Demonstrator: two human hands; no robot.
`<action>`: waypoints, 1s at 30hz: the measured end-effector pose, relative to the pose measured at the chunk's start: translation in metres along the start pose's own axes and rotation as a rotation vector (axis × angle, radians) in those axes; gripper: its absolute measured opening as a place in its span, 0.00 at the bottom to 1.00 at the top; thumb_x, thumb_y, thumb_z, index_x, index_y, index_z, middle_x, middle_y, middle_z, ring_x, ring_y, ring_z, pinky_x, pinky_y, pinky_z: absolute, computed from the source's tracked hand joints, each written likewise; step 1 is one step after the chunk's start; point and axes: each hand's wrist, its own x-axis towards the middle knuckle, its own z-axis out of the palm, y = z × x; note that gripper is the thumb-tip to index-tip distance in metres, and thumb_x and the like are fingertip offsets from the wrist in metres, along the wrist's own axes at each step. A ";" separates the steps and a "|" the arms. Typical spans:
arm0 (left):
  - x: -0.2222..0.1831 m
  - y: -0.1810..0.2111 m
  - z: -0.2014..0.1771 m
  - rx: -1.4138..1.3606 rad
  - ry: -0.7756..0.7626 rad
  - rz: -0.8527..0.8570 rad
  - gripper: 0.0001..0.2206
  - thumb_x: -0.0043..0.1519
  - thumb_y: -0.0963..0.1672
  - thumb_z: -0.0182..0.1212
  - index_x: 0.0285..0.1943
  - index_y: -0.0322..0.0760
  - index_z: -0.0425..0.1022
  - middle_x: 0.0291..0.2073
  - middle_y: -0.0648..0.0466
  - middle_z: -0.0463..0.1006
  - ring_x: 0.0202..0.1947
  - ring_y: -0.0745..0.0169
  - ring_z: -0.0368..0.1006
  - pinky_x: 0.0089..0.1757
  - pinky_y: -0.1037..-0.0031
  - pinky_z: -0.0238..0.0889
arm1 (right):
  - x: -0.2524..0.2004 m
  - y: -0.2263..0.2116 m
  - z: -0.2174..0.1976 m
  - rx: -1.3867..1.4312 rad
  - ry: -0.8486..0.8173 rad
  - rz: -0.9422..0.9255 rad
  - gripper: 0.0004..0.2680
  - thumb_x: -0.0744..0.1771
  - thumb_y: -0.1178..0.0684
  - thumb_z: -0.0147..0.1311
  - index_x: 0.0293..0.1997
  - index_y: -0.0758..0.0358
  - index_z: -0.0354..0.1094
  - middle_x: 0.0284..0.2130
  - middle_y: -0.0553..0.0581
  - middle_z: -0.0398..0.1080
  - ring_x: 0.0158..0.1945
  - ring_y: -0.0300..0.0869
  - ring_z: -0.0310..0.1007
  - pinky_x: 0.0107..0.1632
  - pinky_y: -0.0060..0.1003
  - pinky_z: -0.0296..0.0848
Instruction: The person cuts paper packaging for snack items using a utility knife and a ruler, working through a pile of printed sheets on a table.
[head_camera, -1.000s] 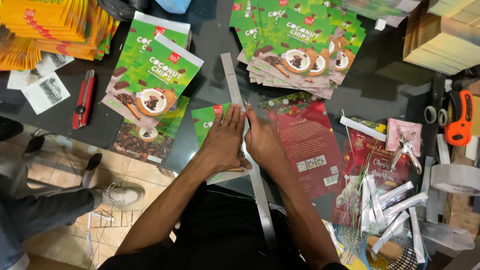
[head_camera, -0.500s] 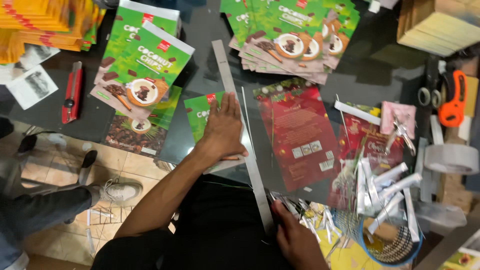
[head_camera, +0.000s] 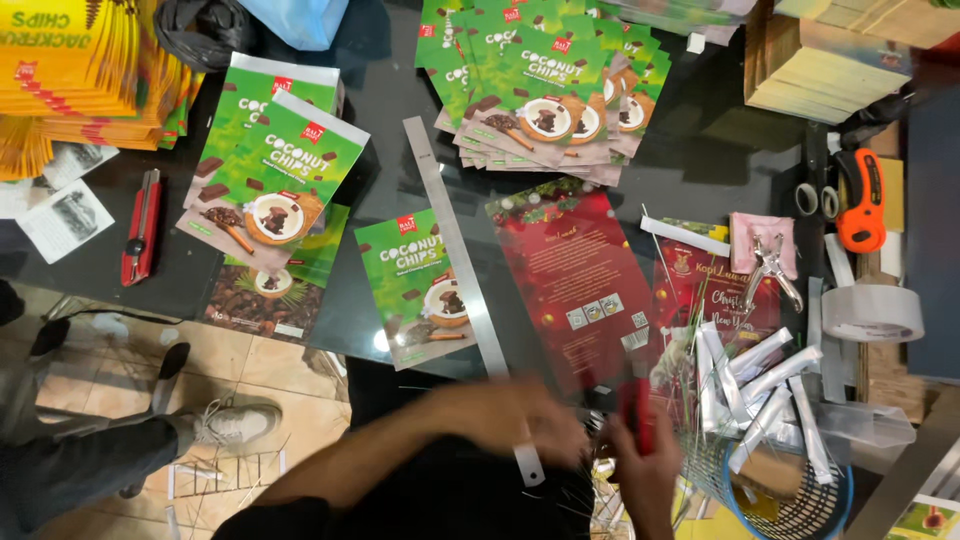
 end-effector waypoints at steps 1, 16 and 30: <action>-0.001 -0.032 -0.021 0.002 0.002 -0.004 0.20 0.62 0.53 0.57 0.60 0.46 0.77 0.56 0.58 0.82 0.56 0.65 0.77 0.57 0.72 0.67 | -0.002 -0.002 0.011 0.003 -0.003 0.000 0.12 0.64 0.60 0.60 0.52 0.64 0.69 0.27 0.66 0.76 0.25 0.50 0.76 0.28 0.42 0.76; -0.050 -0.086 0.016 0.794 0.726 -0.259 0.37 0.61 0.60 0.59 0.73 0.38 0.59 0.80 0.43 0.41 0.79 0.47 0.31 0.70 0.47 0.22 | 0.034 -0.067 0.009 0.190 -0.389 0.105 0.13 0.61 0.64 0.65 0.49 0.69 0.71 0.34 0.65 0.77 0.32 0.53 0.77 0.38 0.47 0.80; -0.103 -0.043 -0.037 -0.185 1.604 0.274 0.38 0.61 0.33 0.50 0.81 0.33 0.37 0.81 0.37 0.37 0.81 0.42 0.35 0.72 0.58 0.41 | 0.019 -0.048 0.031 0.169 -0.354 0.026 0.13 0.62 0.63 0.65 0.49 0.67 0.71 0.38 0.62 0.81 0.36 0.47 0.78 0.39 0.38 0.76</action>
